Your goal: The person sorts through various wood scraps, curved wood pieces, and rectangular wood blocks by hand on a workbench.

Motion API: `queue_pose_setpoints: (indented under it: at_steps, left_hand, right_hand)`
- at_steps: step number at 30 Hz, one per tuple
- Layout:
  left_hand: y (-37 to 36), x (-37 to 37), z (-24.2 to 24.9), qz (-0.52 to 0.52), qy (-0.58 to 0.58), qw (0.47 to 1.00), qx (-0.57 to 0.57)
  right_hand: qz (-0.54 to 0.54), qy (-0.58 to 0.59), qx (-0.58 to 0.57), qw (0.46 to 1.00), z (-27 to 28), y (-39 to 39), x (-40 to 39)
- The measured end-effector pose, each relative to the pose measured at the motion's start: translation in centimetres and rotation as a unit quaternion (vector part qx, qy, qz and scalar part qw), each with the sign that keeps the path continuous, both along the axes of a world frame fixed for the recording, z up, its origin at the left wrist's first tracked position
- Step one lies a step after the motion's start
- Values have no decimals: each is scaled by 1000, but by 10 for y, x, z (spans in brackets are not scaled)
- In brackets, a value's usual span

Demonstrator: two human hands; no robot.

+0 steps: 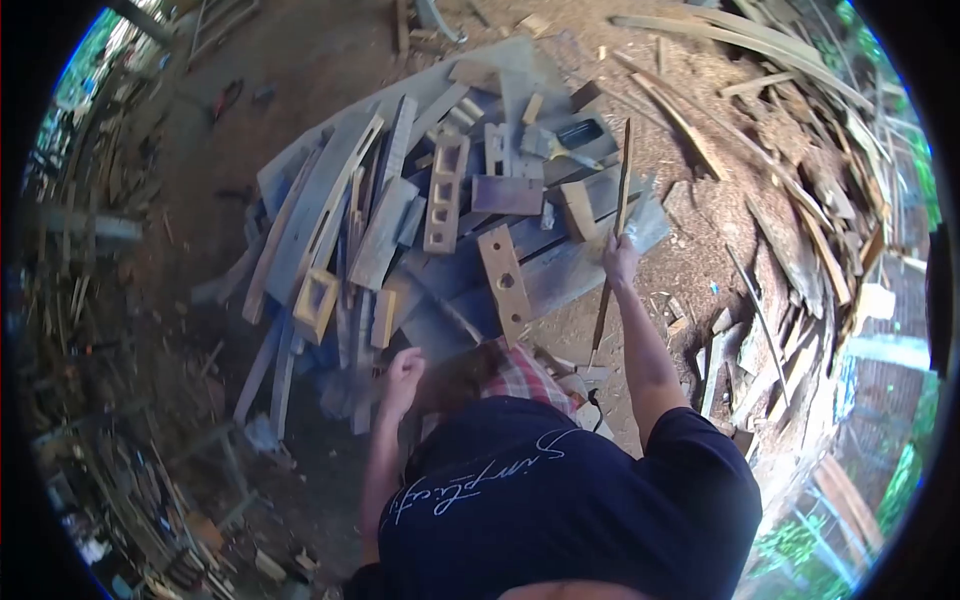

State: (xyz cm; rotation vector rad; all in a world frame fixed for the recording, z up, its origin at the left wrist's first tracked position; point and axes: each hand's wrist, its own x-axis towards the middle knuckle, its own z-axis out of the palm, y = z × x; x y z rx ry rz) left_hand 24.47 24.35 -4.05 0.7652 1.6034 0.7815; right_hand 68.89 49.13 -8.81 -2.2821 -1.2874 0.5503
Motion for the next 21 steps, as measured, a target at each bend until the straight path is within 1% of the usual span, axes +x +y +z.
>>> queue_pose_setpoints:
  at_steps: [1, 2, 4, 5, 6, 8, 10, 12, 14, 15, 16, 17, 18, 20, 21]
  left_hand:
    - [3, 7, 0, -14, -7, 1000, 14]
    - [5, 12, 2, -5, -3, 1000, 4]
    - [13, 18, 14, -49, 53, 997, -12]
    - [12, 17, 8, -65, 96, 993, -12]
    - [13, 17, 4, -59, 97, 993, -17]
    - [13, 16, -3, -68, 124, 990, -13]
    - [16, 17, 1, -64, 136, 989, -17]
    - [19, 17, 4, -67, 144, 987, -14]
    - [24, 18, 2, -75, 172, 982, 11]
    - [28, 19, 3, -88, 162, 983, 17]
    - [32, 21, 6, -133, 221, 966, 37]
    - [38, 24, 9, -175, 277, 943, 62]
    - [45, 28, 9, -191, 262, 943, 77]
    - [61, 35, 8, -260, 332, 892, 163]
    - [71, 39, 13, -285, 327, 884, 174]
  right_hand:
    - [27, -25, -10, 999, -2, 5, -2]
    - [52, -50, -18, 997, -4, 8, -5]
    - [84, -36, -47, 995, 0, 11, -15]
    - [78, -39, 4, 996, 0, 8, -20]
    - [71, -42, 55, 995, 0, 5, -24]
    - [96, -47, 30, 994, 1, 1, -23]
    - [119, -45, 64, 990, -3, -5, -23]
    - [112, -49, 66, 990, -3, -8, -26]
    - [98, -66, 47, 992, 7, -17, -26]
    - [103, -47, 44, 993, 14, -21, -26]
    - [139, -78, 82, 984, 4, -23, -21]
    - [129, -59, 69, 987, -2, -30, -10]
    - [117, -41, 59, 991, 4, -35, -15]
    - [97, -25, 52, 994, 12, -42, -17]
    - [92, -31, 60, 993, 17, -47, -20]
